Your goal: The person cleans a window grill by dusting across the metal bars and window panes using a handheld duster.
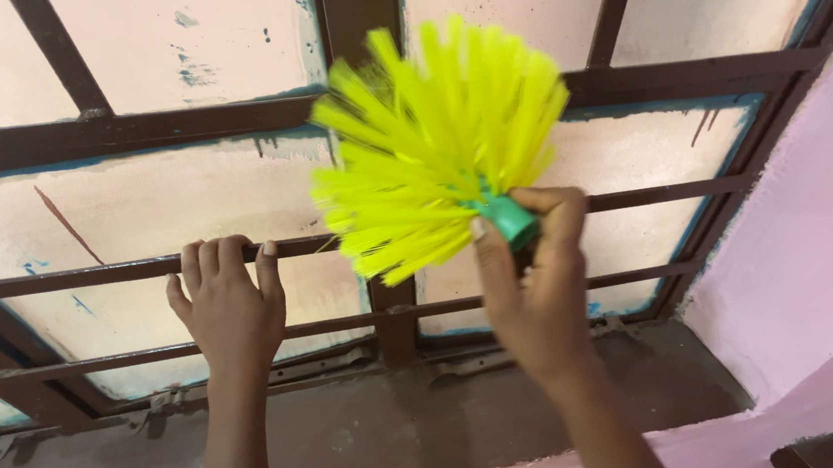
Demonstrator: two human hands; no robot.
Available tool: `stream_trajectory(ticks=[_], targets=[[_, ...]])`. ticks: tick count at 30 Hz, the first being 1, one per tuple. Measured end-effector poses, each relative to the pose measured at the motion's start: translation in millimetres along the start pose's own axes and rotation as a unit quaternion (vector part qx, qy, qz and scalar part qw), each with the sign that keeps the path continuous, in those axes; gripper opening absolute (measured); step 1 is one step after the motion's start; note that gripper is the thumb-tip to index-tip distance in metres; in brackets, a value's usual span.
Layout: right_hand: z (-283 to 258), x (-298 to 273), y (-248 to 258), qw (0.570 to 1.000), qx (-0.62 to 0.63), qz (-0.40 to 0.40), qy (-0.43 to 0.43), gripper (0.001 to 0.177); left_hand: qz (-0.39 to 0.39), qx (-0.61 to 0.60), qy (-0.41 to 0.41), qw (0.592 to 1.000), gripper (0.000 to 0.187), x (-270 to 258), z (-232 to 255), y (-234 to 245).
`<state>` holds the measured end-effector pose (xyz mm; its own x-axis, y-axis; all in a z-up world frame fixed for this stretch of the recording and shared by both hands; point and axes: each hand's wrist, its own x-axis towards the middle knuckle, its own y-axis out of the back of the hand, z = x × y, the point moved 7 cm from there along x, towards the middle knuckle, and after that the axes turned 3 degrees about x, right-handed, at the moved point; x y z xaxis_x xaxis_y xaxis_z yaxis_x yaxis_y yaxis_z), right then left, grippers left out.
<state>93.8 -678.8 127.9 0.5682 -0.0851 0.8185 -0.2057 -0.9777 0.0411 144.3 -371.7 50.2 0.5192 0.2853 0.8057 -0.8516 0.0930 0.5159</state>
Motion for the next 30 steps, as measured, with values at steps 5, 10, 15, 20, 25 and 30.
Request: stream_trajectory(ticks=[5,10,15,20,25,30], targets=[[40.3,15.2,68.4,0.994,-0.08,0.073,0.007,0.026,-0.009,0.01,0.008,1.0,0.036,-0.4,-1.5,-7.0],[82.0,28.2,167.1,0.981,-0.107,0.149,0.062,0.024,-0.031,0.049,0.02,0.998,0.044,3.6,-2.7,-10.2],[97.0,37.9,230.1,0.947,-0.199,0.221,0.122,0.021,-0.079,0.066,0.005,0.995,0.053,19.3,24.2,-13.7],[90.7,35.7,242.9,0.928,-0.163,0.3,0.148,0.022,-0.124,0.021,0.011,0.992,0.052,11.1,60.4,-10.8],[79.6,32.4,243.6,0.894,-0.191,0.371,0.164,0.033,-0.047,-0.052,-0.02,0.997,0.042,5.6,66.5,9.2],[81.4,43.8,193.3,0.936,-0.184,0.28,0.107,0.026,-0.034,-0.048,-0.024,0.998,0.043,4.2,67.8,6.7]])
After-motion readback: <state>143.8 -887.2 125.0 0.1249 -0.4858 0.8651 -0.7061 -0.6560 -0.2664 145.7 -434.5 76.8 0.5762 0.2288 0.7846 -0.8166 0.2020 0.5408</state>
